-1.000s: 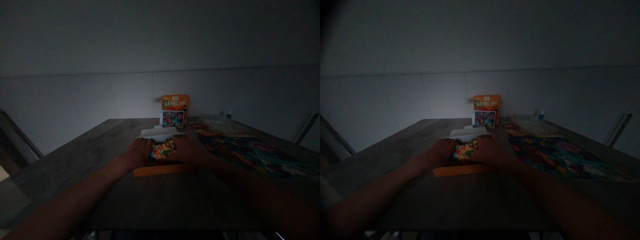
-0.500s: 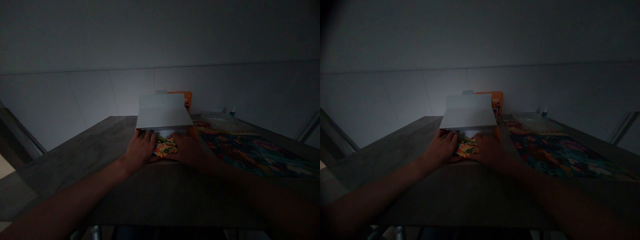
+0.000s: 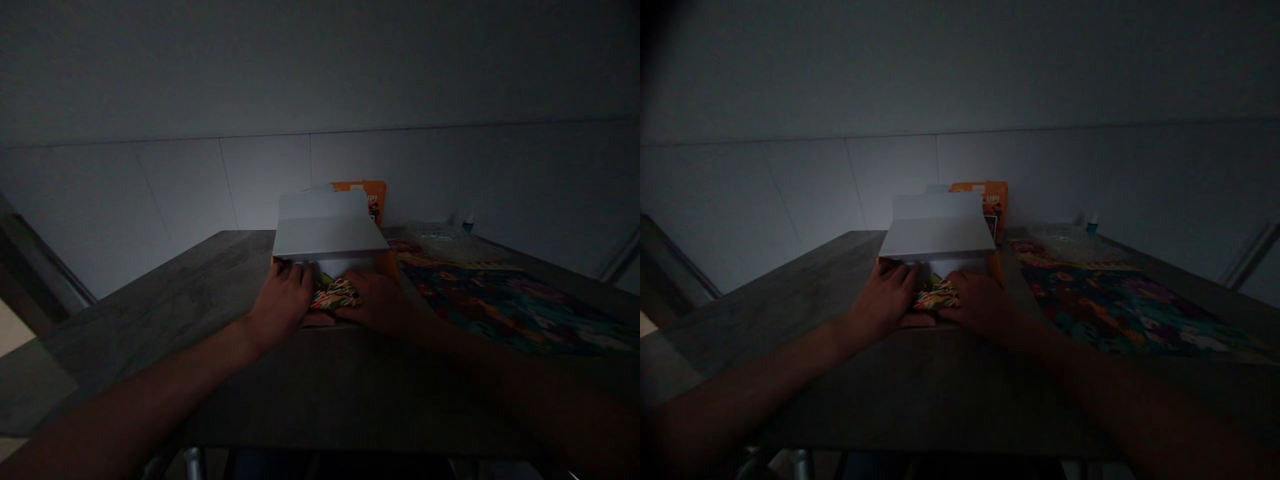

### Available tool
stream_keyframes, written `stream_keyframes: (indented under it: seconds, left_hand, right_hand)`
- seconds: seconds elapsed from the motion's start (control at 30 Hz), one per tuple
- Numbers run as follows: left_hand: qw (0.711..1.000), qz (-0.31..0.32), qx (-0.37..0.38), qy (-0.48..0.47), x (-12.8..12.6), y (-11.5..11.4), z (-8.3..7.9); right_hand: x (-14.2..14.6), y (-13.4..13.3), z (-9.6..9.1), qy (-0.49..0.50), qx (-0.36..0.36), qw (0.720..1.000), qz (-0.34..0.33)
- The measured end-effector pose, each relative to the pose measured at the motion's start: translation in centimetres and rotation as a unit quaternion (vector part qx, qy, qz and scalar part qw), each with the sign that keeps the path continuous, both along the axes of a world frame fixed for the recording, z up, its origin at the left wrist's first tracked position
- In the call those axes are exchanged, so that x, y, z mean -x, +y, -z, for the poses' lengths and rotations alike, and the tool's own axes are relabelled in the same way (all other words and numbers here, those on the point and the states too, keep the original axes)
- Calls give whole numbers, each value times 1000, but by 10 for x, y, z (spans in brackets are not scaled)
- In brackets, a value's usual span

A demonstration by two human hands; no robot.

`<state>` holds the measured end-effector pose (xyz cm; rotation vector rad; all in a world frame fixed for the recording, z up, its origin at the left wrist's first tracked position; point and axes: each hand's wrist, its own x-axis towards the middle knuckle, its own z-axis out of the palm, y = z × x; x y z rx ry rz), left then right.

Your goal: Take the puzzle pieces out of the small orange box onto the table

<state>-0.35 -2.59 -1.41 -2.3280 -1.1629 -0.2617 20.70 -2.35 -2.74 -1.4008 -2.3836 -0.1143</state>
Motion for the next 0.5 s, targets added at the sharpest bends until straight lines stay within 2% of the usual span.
stream_keyframes:
  seconds: [0.2, 0.33, 0.5]
  left_hand:
    - [1000, -3, 15, 4, -3, -5, 0]
    - [998, 14, 57, 14, -5, -6, -1]
    - [996, 24, 80, -11, -5, -6, -2]
  right_hand:
    - [-1, -3, -1, -3, -2, 1000, -7]
    - [-1, -4, 3, 24, -12, 1000, -15]
    - [-1, -6, 2, 23, -19, 999, -22]
